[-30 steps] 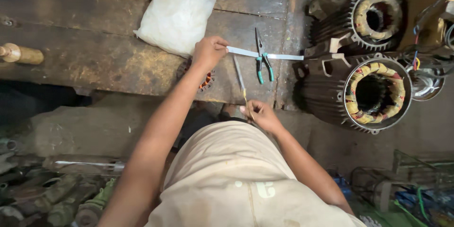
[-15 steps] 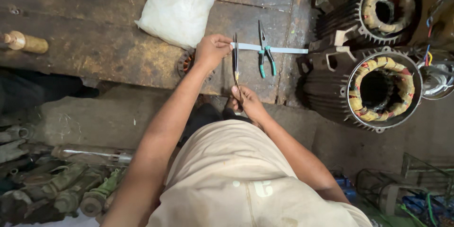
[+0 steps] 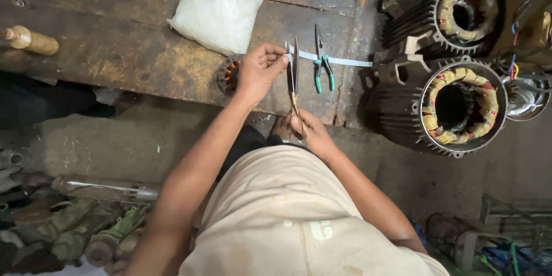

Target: The person works on a small electrical component, likely a motor rotor, on a wooden workbench. They use scissors and pliers to cut and insert white insulating material into the slots of the component.

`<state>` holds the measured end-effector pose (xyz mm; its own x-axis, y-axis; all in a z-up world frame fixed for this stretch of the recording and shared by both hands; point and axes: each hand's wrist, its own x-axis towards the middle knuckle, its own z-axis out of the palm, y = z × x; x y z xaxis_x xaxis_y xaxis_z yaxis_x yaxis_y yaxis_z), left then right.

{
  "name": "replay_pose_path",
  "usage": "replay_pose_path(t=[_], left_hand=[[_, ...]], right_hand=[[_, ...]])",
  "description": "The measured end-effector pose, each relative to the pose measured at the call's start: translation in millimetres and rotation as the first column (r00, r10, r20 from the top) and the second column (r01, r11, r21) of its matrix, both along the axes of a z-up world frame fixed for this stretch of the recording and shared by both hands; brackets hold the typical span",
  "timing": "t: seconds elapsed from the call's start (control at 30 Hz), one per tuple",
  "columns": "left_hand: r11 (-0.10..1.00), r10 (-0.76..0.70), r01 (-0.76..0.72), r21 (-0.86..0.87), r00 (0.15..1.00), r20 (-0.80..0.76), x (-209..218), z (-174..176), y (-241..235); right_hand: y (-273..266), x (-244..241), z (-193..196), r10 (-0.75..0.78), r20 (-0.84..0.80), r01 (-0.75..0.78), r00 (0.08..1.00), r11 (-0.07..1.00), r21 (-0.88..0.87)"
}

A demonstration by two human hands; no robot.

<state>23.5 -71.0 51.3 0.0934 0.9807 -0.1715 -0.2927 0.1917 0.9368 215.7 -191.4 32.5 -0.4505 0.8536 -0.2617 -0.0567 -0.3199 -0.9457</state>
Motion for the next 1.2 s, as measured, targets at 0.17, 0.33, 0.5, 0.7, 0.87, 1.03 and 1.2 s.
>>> replay_pose_path(t=[0.17, 0.33, 0.5, 0.7, 0.87, 1.03, 1.2], left_hand=[[0.999, 0.013, -0.011, 0.039, 0.999, -0.048, 0, 13, -6], [0.999, 0.002, 0.003, 0.037, 0.992, -0.123, -7, 25, -9], [0.998, -0.059, 0.061, 0.008, 0.981, -0.186, -14, 32, -23], [0.999, -0.026, 0.023, -0.044, 0.997, -0.070, -21, 25, -58], [0.991, -0.127, 0.129, -0.047, 0.991, 0.038, -23, 18, -98], [0.994, -0.073, 0.085, -0.067, 0.983, 0.166, -25, 12, -114], [1.000, 0.014, -0.015, 0.011, 0.996, 0.083, -31, 12, -113]], right_hand=[[-6, -2, -1, -0.041, 0.084, 0.045, 0.996, 0.997, -0.054], [-6, 10, 4, -0.023, 0.312, 0.028, 0.950, 1.000, -0.012], [20, 22, 17, -0.189, 0.895, -0.252, 0.404, 0.918, 0.307], [37, 22, 54, -0.414, 0.696, -0.256, 0.587, 0.720, 0.645], [34, -14, 88, -0.229, 0.285, 0.162, 0.931, 0.957, 0.239], [37, -40, 110, -0.277, 0.410, 0.003, 0.869, 0.832, 0.555], [40, -51, 124, -0.225, 0.401, -0.077, 0.888, 0.787, 0.612]])
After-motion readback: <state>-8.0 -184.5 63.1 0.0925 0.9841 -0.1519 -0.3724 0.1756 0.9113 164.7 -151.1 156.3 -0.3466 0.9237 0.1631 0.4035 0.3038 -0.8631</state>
